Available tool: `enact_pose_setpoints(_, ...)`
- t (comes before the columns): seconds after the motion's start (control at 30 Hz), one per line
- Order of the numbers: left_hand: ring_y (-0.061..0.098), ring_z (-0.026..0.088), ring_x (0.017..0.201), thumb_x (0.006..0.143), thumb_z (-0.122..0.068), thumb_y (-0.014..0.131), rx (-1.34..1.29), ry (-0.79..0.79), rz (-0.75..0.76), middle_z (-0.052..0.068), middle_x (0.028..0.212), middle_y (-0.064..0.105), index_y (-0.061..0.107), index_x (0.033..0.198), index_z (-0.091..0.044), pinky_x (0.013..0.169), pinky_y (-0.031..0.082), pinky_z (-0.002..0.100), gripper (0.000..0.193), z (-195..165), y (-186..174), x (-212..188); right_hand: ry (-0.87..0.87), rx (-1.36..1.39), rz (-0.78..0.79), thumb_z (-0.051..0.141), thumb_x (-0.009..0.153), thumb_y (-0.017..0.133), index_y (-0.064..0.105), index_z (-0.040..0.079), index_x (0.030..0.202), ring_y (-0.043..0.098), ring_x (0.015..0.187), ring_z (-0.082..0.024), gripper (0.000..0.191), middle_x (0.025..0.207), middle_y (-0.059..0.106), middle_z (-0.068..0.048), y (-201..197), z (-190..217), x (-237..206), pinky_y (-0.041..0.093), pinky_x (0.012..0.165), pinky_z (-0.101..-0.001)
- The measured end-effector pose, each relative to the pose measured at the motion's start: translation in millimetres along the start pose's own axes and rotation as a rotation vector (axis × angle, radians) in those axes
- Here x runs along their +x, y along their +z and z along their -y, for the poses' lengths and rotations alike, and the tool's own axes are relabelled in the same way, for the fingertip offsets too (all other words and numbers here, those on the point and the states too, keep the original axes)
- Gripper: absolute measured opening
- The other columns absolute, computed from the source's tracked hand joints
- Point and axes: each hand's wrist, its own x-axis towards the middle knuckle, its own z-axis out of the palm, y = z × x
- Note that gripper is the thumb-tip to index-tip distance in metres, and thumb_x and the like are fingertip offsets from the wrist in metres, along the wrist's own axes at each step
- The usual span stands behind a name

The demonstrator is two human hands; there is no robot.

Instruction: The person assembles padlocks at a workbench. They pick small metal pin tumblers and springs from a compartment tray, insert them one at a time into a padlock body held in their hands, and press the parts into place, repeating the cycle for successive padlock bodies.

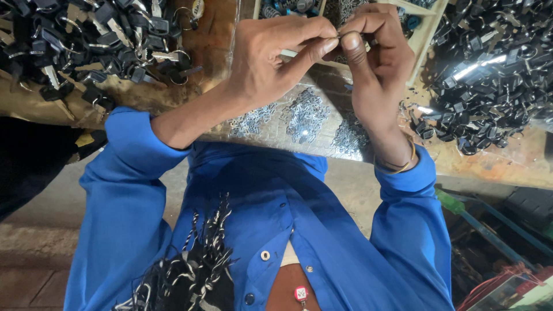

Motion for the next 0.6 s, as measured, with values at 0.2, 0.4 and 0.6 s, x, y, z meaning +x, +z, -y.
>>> enact_pose_setpoints(0.2,0.080,0.018,0.093,0.109,-0.004,0.075,0.011,-0.018,0.009,0.010,0.102,0.076,0.072,0.119,-0.001,0.081,0.068,0.029,0.011,-2.2,-0.7,-0.9,-0.092,-0.103,-0.039,0.005,0.119,0.064,0.058,-0.003,0.115,0.053,0.098,-0.010,0.012,0.116,0.054,-0.006,3.9,-5.3,-1.5,0.045,0.089,-0.0225)
enact_pose_setpoints(0.4,0.079,0.017,0.091,0.110,-0.005,0.074,-0.015,0.004,0.009,0.010,0.100,0.075,0.072,0.121,-0.002,0.082,0.069,0.029,0.011,1.2,0.6,-0.5,-0.165,-0.139,-0.047,0.004,0.111,0.064,0.056,-0.004,0.114,0.054,0.106,-0.013,0.012,0.118,0.050,-0.009,7.8,2.9,3.1,0.048,0.088,-0.0224)
enact_pose_setpoints(0.6,0.079,0.017,0.087,0.110,-0.008,0.075,0.047,0.048,0.013,0.010,0.093,0.074,0.073,0.118,-0.002,0.073,0.064,0.029,0.010,3.1,0.9,0.7,-0.116,-0.181,-0.016,0.004,0.118,0.065,0.059,-0.002,0.117,0.049,0.088,-0.009,0.009,0.114,0.050,-0.006,1.8,-1.7,1.3,0.044,0.077,-0.0210)
